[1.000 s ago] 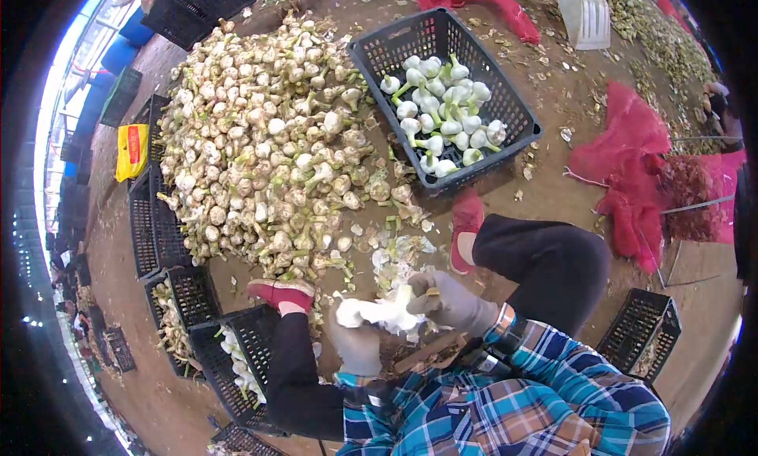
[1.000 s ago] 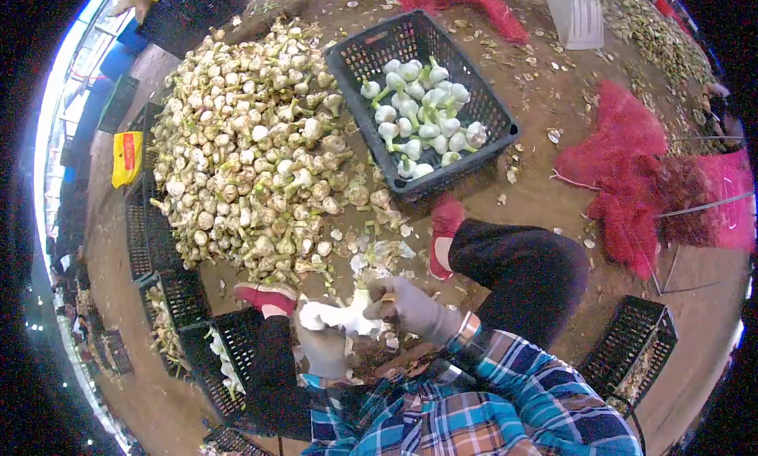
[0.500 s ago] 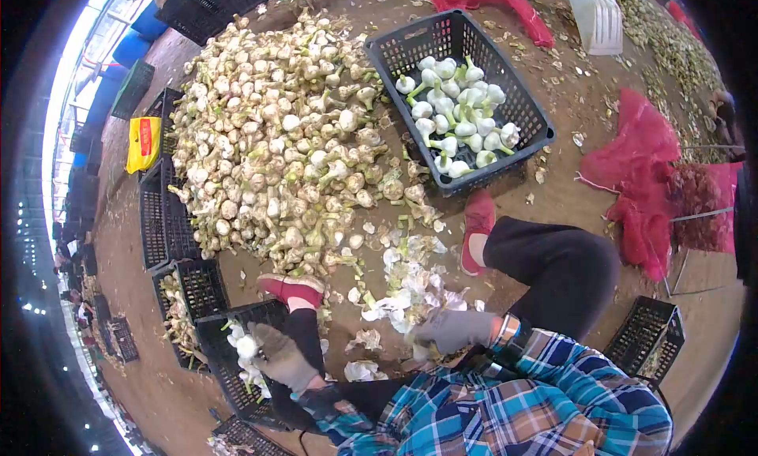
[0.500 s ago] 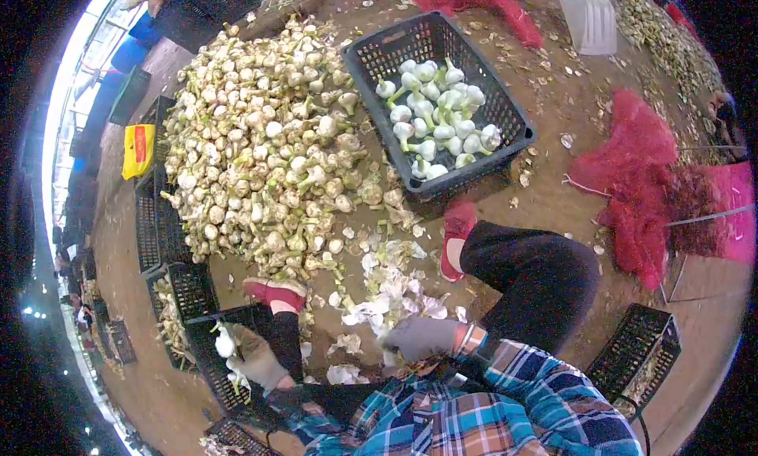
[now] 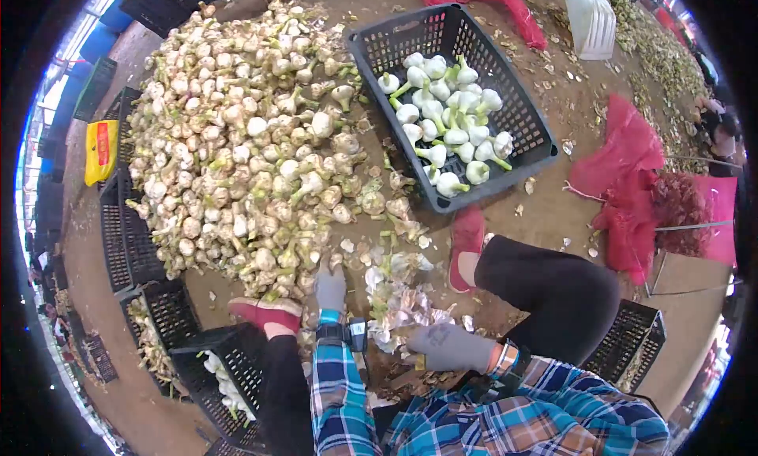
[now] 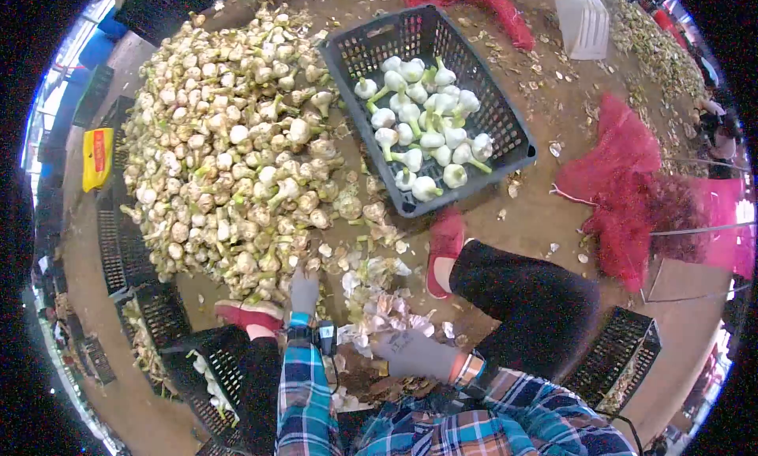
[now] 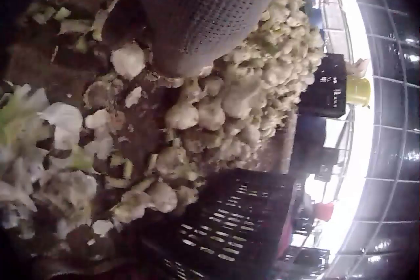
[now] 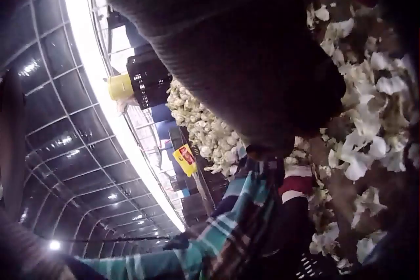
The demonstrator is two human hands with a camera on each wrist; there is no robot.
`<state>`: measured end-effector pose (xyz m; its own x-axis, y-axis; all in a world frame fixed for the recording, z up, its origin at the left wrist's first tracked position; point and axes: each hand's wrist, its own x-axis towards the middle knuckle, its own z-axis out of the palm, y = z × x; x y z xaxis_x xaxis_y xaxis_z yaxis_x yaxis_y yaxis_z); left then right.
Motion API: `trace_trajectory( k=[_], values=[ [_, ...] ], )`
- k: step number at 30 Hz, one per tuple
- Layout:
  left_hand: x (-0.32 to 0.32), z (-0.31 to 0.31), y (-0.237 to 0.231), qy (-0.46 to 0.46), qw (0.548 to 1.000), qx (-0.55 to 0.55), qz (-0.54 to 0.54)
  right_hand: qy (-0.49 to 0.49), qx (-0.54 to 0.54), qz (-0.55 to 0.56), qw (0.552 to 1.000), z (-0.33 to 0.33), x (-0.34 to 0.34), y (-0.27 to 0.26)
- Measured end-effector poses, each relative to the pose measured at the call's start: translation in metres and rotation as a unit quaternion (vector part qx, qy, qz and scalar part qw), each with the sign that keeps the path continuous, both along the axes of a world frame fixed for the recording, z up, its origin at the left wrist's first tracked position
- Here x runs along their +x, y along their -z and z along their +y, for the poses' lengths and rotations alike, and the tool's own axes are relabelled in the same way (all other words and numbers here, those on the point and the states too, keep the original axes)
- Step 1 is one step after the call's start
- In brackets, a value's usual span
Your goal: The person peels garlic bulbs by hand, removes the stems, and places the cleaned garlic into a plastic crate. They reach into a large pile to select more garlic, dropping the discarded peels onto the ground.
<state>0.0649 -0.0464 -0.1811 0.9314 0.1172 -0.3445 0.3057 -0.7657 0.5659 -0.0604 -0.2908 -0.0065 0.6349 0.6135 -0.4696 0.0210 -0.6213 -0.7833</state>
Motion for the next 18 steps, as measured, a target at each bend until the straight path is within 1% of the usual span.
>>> trace_trajectory(
  k=[1, 3, 4, 6, 7, 8, 9, 10, 11, 12, 14, 15, 16, 17, 18],
  values=[
    [0.005, -0.003, 0.007, 0.000, 1.000, -0.006, 0.006, 0.016, 0.036, -0.054, 0.998, -0.002, -0.011, 0.013],
    [0.012, -0.008, 0.015, 0.029, 0.996, 0.069, 0.048, 0.014, 0.038, -0.036, 0.999, -0.001, -0.007, 0.017],
    [0.014, -0.009, 0.015, 0.031, 0.996, 0.066, 0.052, 0.012, 0.046, -0.024, 0.999, 0.002, -0.003, 0.013],
    [0.016, -0.008, 0.013, 0.030, 0.997, 0.069, -0.006, 0.028, 0.062, -0.017, 0.998, 0.003, 0.002, 0.008],
    [0.015, -0.006, 0.011, 0.004, 0.998, -0.037, -0.049, 0.028, 0.060, 0.002, 0.998, 0.004, 0.003, 0.007],
    [0.007, -0.004, 0.005, 0.004, 0.998, -0.035, -0.051, 0.028, 0.060, 0.020, 0.998, 0.005, 0.003, 0.005],
    [0.001, -0.011, -0.021, -0.136, 0.957, -0.254, 0.033, 0.028, 0.064, 0.015, 0.997, 0.007, 0.005, 0.004],
    [-0.006, -0.017, -0.045, -0.263, 0.843, -0.456, 0.114, 0.041, 0.052, 0.023, 0.998, 0.008, 0.007, 0.002],
    [-0.017, -0.015, -0.060, -0.293, 0.763, -0.558, 0.143, 0.055, 0.040, 0.032, 0.997, 0.009, 0.009, 0.000],
    [-0.032, -0.014, -0.075, -0.317, 0.669, -0.650, 0.171, 0.055, 0.045, 0.027, 0.997, 0.009, 0.010, -0.003],
    [-0.055, -0.021, -0.119, -0.240, 0.696, -0.663, 0.135, 0.202, 0.117, -0.003, 0.972, 0.008, 0.009, -0.010],
    [-0.065, -0.022, -0.134, -0.076, 0.882, -0.463, 0.029, 0.227, 0.054, 0.023, 0.972, 0.010, 0.006, -0.010],
    [-0.071, -0.030, -0.155, -0.034, 0.902, -0.430, 0.003, 0.228, 0.058, 0.017, 0.972, 0.010, 0.009, -0.019],
    [-0.077, -0.039, -0.176, 0.006, 0.919, -0.394, -0.025, 0.303, 0.111, 0.079, 0.943, 0.008, 0.015, -0.030],
    [-0.083, -0.047, -0.197, 0.042, 0.932, -0.356, -0.055, 0.373, 0.163, 0.141, 0.902, 0.006, 0.020, -0.040]
  ],
)
